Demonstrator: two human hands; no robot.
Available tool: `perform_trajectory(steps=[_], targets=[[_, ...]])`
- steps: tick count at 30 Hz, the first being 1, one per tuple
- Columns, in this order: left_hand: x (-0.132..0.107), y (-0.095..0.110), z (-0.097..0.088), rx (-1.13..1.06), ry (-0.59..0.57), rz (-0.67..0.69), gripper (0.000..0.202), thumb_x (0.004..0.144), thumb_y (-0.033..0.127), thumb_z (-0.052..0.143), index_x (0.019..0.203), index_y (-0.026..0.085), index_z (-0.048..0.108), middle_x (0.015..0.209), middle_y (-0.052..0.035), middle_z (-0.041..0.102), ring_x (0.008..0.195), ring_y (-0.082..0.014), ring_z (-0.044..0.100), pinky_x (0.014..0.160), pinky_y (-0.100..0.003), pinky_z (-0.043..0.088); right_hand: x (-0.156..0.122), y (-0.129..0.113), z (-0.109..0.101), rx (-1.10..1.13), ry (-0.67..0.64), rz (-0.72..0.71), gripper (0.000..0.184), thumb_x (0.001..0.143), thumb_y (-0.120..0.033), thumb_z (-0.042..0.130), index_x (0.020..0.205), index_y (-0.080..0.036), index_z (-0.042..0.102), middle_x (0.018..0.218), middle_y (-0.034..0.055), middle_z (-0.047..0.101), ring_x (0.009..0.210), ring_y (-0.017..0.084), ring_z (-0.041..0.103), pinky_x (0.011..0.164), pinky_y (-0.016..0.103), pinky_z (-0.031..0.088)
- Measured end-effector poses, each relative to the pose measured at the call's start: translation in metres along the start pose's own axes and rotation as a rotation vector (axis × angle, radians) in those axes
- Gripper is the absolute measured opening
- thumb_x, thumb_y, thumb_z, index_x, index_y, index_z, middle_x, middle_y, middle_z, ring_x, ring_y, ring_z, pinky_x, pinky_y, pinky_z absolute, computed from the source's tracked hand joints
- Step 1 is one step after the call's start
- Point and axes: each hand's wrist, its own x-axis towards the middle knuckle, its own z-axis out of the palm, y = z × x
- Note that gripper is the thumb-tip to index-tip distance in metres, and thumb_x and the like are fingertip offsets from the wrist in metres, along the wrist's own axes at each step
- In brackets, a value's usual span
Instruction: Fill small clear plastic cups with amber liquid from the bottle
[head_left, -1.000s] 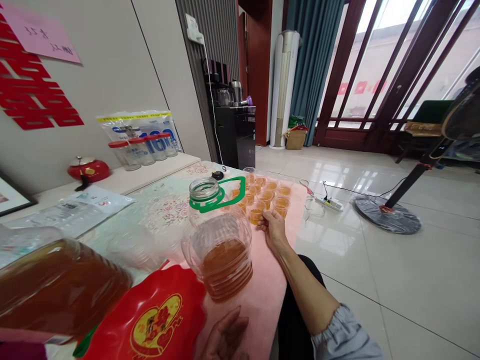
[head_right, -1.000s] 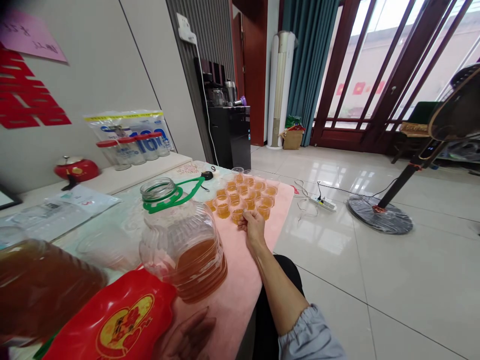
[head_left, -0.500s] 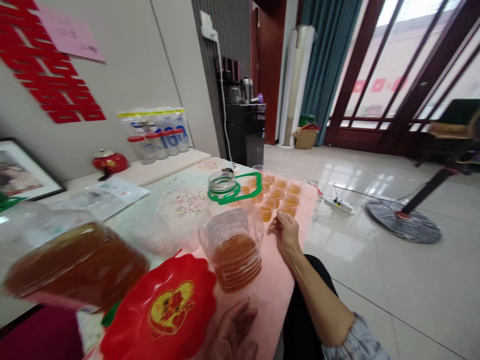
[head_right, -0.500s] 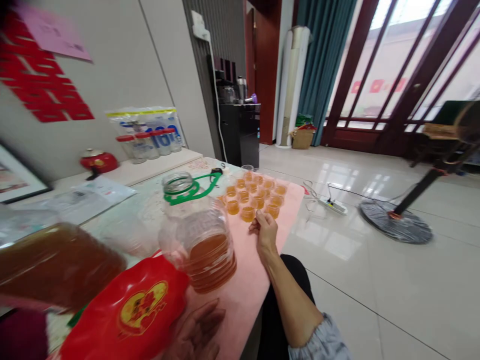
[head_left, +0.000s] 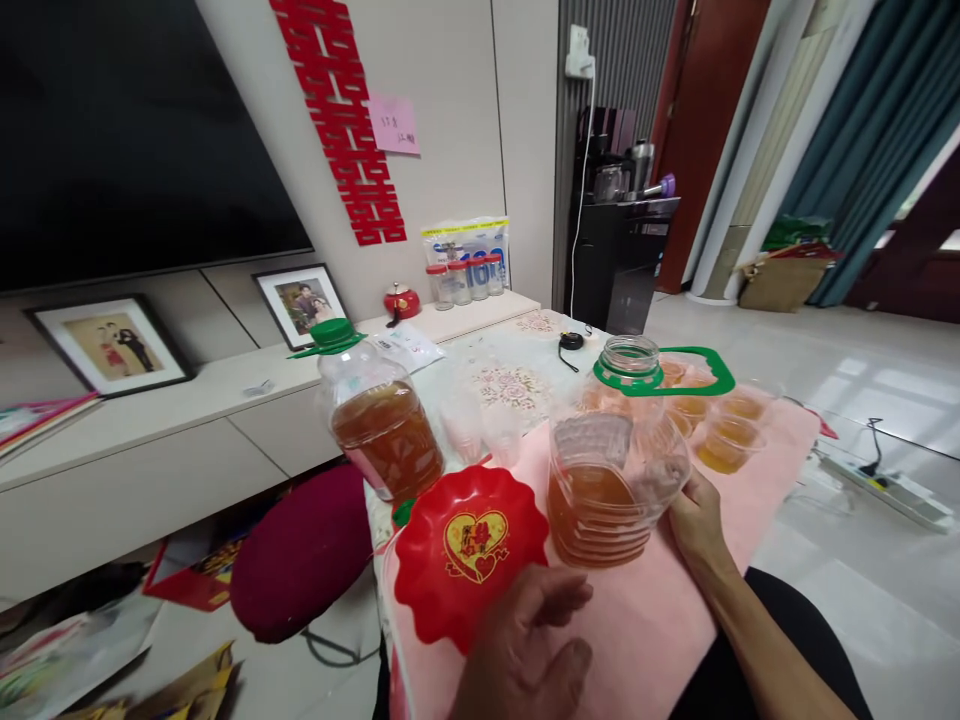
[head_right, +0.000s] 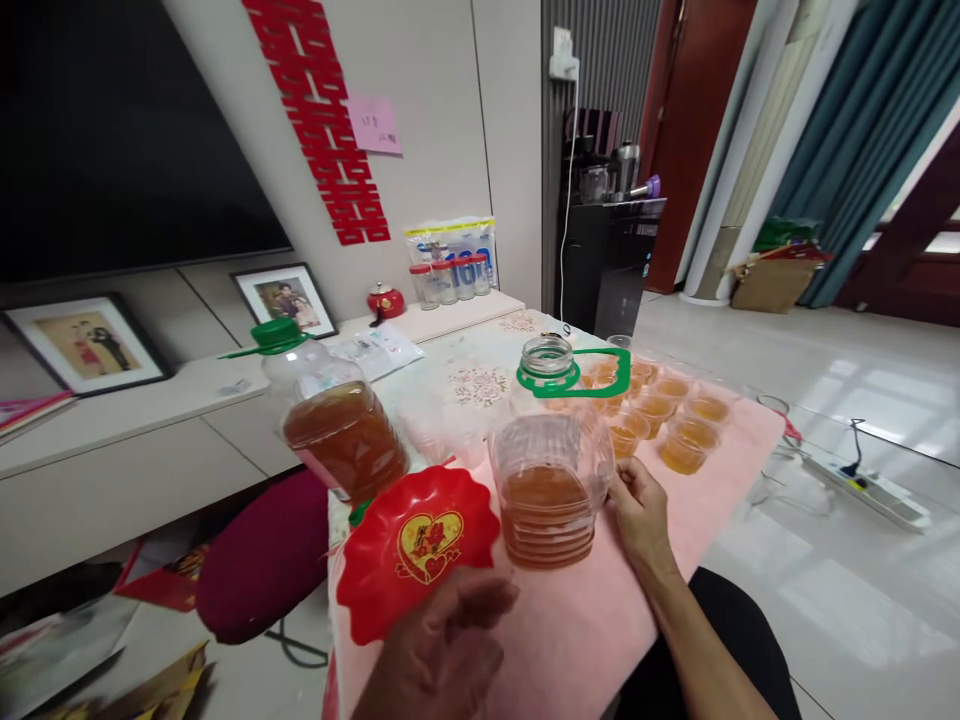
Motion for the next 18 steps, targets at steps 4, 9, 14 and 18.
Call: perform_trajectory(steps=[4, 9, 14, 18], targets=[[0.033, 0.042, -0.042, 0.647, 0.084, 0.383, 0.030, 0.093, 0.023, 0.058, 0.118, 0.027, 0.075, 0.117, -0.0014, 0.073, 0.106, -0.0135, 0.069, 0.095, -0.025, 0.055, 0.000, 0.003, -0.001, -0.047, -0.007, -0.009, 0.033, 0.105, -0.045, 0.070, 0.093, -0.014, 0.065, 0.087, -0.0005, 0.064, 0.070, 0.011, 0.061, 0.064, 0.024, 0.055], [0.085, 0.066, -0.081, 1.111, 0.154, 0.540, 0.036, 0.097, 0.010, 0.047, 0.123, 0.017, 0.070, 0.117, -0.0069, 0.068, 0.110, -0.0174, 0.066, 0.098, -0.034, 0.058, 0.001, 0.005, -0.001, -0.047, -0.016, -0.021, 0.035, 0.105, -0.046, 0.069, 0.091, -0.015, 0.064, 0.081, -0.0023, 0.062, 0.066, 0.010, 0.060, 0.061, 0.023, 0.054], [0.118, 0.076, -0.077, 1.371, 0.114, 0.434, 0.035, 0.097, 0.006, 0.049, 0.123, 0.009, 0.070, 0.128, -0.0143, 0.065, 0.119, -0.0266, 0.061, 0.107, -0.048, 0.056, 0.002, 0.008, -0.001, -0.047, -0.027, -0.015, 0.034, 0.105, -0.046, 0.070, 0.091, -0.015, 0.064, 0.084, -0.0012, 0.064, 0.069, 0.011, 0.061, 0.063, 0.024, 0.055], [0.139, 0.081, -0.063, 1.546, 0.005, 0.402, 0.032, 0.093, -0.001, 0.044, 0.100, 0.006, 0.074, 0.161, -0.0168, 0.045, 0.157, -0.0410, 0.031, 0.122, -0.069, 0.039, 0.002, 0.009, -0.002, -0.050, -0.056, -0.007, 0.033, 0.105, -0.045, 0.070, 0.093, -0.014, 0.066, 0.087, -0.0004, 0.065, 0.071, 0.012, 0.063, 0.065, 0.025, 0.057]])
